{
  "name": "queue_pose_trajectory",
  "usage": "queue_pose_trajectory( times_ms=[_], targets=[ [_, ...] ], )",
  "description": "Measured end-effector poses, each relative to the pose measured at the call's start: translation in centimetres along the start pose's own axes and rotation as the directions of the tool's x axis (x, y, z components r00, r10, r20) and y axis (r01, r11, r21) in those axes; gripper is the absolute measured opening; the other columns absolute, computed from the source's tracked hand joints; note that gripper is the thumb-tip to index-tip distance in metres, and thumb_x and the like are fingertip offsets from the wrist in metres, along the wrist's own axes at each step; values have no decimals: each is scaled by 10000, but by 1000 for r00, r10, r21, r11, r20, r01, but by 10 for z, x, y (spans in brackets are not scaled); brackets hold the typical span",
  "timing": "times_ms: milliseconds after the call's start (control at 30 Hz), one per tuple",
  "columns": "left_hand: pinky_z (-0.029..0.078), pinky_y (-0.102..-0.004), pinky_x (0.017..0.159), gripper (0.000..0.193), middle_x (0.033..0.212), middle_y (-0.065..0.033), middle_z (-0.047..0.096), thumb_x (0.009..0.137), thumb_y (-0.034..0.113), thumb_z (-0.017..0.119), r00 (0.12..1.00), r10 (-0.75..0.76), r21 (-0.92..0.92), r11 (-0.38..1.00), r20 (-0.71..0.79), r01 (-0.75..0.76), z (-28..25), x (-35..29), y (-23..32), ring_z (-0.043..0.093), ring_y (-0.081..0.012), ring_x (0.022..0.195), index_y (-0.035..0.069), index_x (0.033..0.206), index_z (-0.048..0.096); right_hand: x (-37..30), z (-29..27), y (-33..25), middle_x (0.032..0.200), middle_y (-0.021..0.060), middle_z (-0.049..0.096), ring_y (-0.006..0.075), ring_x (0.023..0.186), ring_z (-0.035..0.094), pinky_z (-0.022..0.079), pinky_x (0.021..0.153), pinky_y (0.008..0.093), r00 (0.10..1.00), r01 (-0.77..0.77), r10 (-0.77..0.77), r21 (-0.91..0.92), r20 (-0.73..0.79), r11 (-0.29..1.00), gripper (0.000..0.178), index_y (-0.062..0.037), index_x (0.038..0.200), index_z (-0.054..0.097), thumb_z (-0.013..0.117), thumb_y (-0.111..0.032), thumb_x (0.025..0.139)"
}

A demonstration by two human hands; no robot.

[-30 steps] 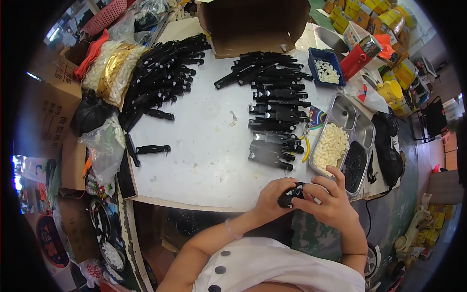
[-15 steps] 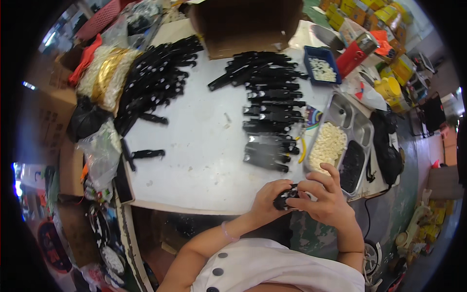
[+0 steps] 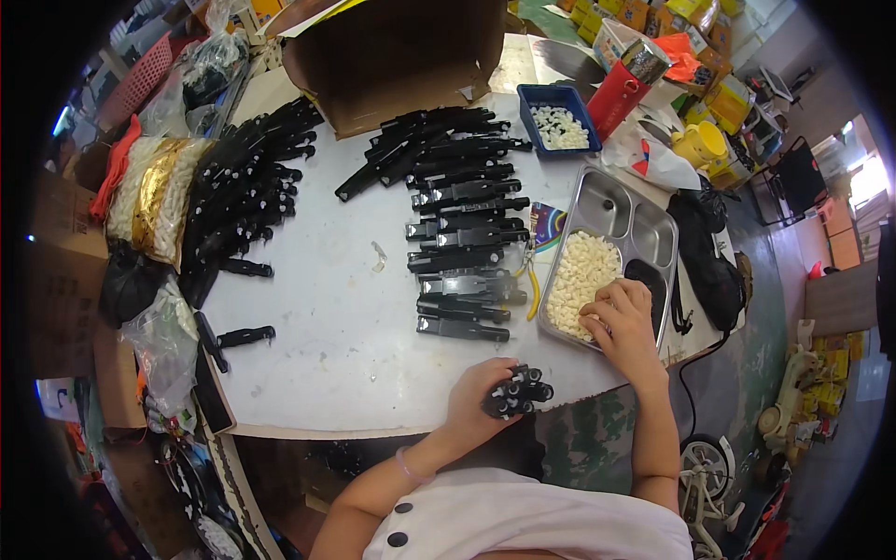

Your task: Assembling small black plastic components by hand at a workbench.

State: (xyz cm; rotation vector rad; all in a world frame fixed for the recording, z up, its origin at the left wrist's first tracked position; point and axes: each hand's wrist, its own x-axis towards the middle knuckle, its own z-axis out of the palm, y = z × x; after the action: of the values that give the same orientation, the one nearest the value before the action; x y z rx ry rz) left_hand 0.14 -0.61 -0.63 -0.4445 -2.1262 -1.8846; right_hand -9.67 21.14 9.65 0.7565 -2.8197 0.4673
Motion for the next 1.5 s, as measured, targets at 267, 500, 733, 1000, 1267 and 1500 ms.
queue_pose_trajectory(
  times_ms=[267,500,733,1000,1267,1500],
  targets=[
    [488,-390,870,657,1189,-129,599,550,38,830,999,33,46,998,-22,-32,-4,2,5,583,-330,1057,79,1121,508,6,5,2,906,68,547,279,1016,482,346,946,421,994,88,-87,-19,59,996,133,-56,827,626,698,-100,724],
    [534,-360,849,650,1195,-140,598,596,56,848,997,73,72,995,-3,-73,-4,4,5,606,-293,1046,70,1148,506,2,-30,-48,811,80,673,210,836,662,471,952,375,943,-329,304,499,134,802,110,20,841,614,688,-20,771],
    [527,-355,856,644,1208,-145,586,600,85,862,998,70,49,996,-3,-70,-5,5,4,598,-295,1059,60,1138,509,8,-29,-69,833,102,676,246,874,674,475,969,433,992,58,-107,504,68,861,149,0,868,656,688,45,730],
    [518,-354,858,618,1204,-143,587,605,94,857,998,61,41,997,2,-61,-4,6,7,597,-294,1049,53,1113,508,10,-41,-87,882,102,635,270,881,638,493,930,424,945,287,-303,130,125,949,172,-21,896,581,676,-11,752],
    [489,-393,863,652,1187,-130,593,571,57,827,998,50,19,999,-25,-49,-4,4,8,597,-323,1030,64,1138,505,24,-43,-84,846,90,614,270,843,620,481,924,410,909,299,-357,262,214,918,199,-34,897,584,700,-46,736],
    [517,-355,866,641,1187,-140,594,580,68,858,998,64,41,997,-2,-64,-5,4,5,594,-300,1050,59,1117,508,15,-32,-72,831,90,638,277,797,627,507,856,404,950,254,-304,386,73,887,186,-26,867,604,719,-51,723]
  ],
)
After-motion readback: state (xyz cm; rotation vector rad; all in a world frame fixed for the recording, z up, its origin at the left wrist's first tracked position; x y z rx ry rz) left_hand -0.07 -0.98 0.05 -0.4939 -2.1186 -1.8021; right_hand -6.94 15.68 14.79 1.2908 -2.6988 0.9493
